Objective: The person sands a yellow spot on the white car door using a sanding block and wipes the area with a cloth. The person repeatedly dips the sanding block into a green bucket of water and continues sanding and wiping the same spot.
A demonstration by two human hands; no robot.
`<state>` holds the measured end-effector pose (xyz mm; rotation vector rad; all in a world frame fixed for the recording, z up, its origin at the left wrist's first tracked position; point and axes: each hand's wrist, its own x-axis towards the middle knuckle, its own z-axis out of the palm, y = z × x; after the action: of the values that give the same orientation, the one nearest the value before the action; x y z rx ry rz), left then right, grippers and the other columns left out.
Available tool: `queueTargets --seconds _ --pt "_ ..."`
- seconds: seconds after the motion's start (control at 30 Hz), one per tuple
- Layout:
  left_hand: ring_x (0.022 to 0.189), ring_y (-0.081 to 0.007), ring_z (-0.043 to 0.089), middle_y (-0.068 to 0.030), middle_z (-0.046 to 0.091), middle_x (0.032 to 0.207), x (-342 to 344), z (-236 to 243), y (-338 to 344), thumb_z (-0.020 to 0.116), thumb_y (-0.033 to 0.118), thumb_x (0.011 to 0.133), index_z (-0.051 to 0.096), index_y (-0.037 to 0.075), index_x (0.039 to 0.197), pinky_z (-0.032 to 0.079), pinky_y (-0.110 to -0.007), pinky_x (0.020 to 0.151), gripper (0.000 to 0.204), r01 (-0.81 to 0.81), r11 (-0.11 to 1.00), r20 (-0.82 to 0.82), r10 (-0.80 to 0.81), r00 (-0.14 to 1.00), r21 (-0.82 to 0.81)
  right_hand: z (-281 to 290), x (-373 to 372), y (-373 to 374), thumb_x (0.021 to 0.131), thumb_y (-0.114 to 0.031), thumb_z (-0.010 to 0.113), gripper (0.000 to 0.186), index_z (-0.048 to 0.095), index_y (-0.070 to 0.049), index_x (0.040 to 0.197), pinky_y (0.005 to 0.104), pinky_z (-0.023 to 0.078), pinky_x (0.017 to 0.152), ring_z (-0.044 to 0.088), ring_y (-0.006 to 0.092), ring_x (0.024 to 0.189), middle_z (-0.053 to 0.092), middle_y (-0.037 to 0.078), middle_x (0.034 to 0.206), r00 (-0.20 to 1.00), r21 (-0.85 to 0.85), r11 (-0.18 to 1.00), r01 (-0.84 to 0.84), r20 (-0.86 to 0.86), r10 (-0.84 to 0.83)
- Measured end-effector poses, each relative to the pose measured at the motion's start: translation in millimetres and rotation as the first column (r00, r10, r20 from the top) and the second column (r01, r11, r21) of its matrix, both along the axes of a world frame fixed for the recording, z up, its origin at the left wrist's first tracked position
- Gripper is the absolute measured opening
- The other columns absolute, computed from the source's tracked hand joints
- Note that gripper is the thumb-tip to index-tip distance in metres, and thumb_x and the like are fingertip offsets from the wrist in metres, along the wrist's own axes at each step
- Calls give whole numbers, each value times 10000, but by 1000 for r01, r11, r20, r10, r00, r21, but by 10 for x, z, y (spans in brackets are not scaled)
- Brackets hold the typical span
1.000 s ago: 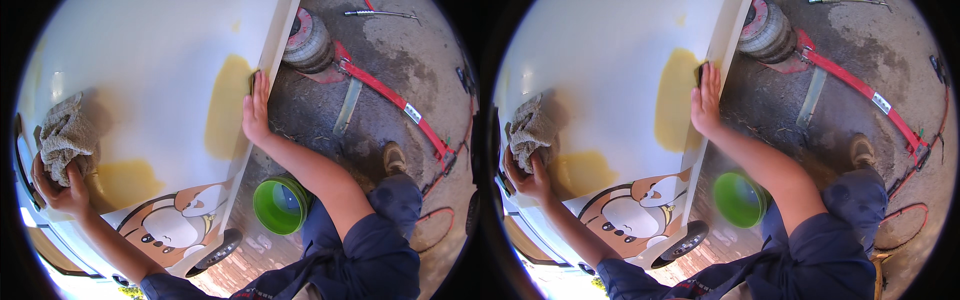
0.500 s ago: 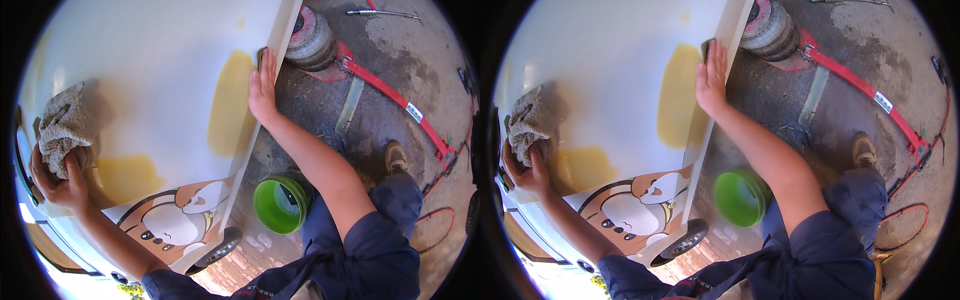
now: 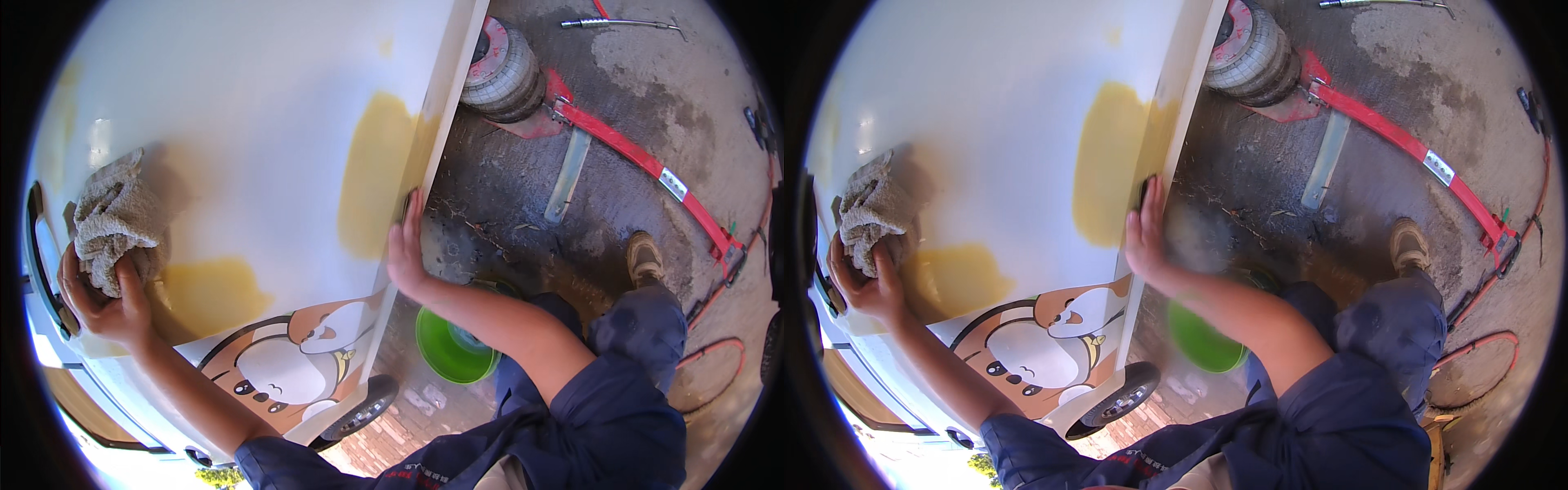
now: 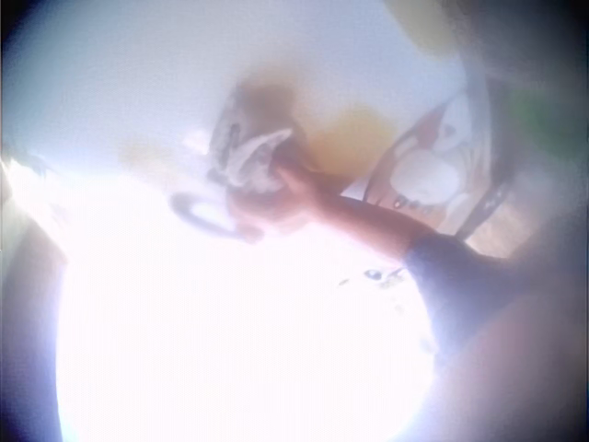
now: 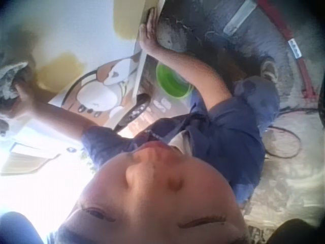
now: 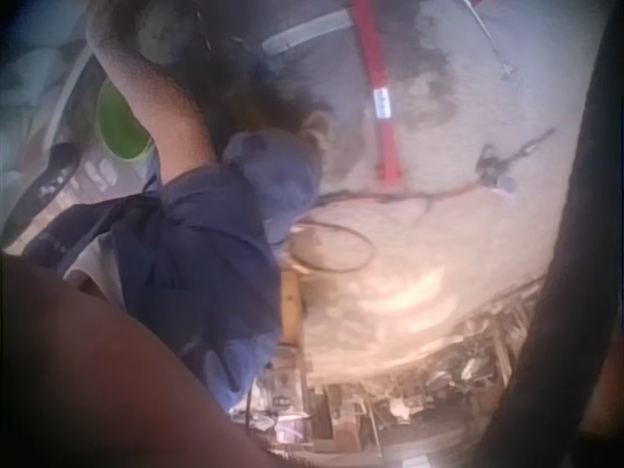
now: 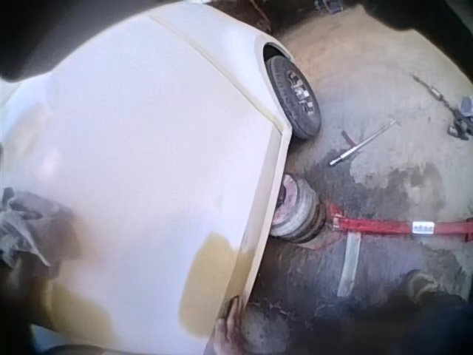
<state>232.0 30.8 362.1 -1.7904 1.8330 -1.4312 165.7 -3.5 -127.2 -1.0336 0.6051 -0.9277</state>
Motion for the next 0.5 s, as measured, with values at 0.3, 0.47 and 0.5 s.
queueTargets --seconds 0.3,0.47,0.5 --pt "1067 -311 692 -158 724 1190 97 52 61 870 226 812 708 -38 1241 544 -411 972 530 6 996 -36 -10 999 -92 184 59 -682 1127 -378 322 676 148 5 1655 481 64 1297 52 411 1606 134 230 1727 990 49 989 139 17 -140" --pt "1026 -286 718 -140 745 1161 211 168 122 893 261 810 731 -38 1206 571 -374 940 522 41 997 43 -38 998 -62 539 -484 616 1102 -347 312 733 33 71 1636 584 31 1274 -25 489 1590 -8 299 1716 992 -33 992 -121 -46 120" --pt "1014 -280 724 -140 748 1158 232 188 123 896 269 811 734 -41 1200 579 -368 927 523 60 996 13 -59 998 -61 481 -431 619 1104 -353 314 732 45 69 1638 584 32 1274 -21 490 1591 1 298 1717 996 -50 996 -79 -40 77"
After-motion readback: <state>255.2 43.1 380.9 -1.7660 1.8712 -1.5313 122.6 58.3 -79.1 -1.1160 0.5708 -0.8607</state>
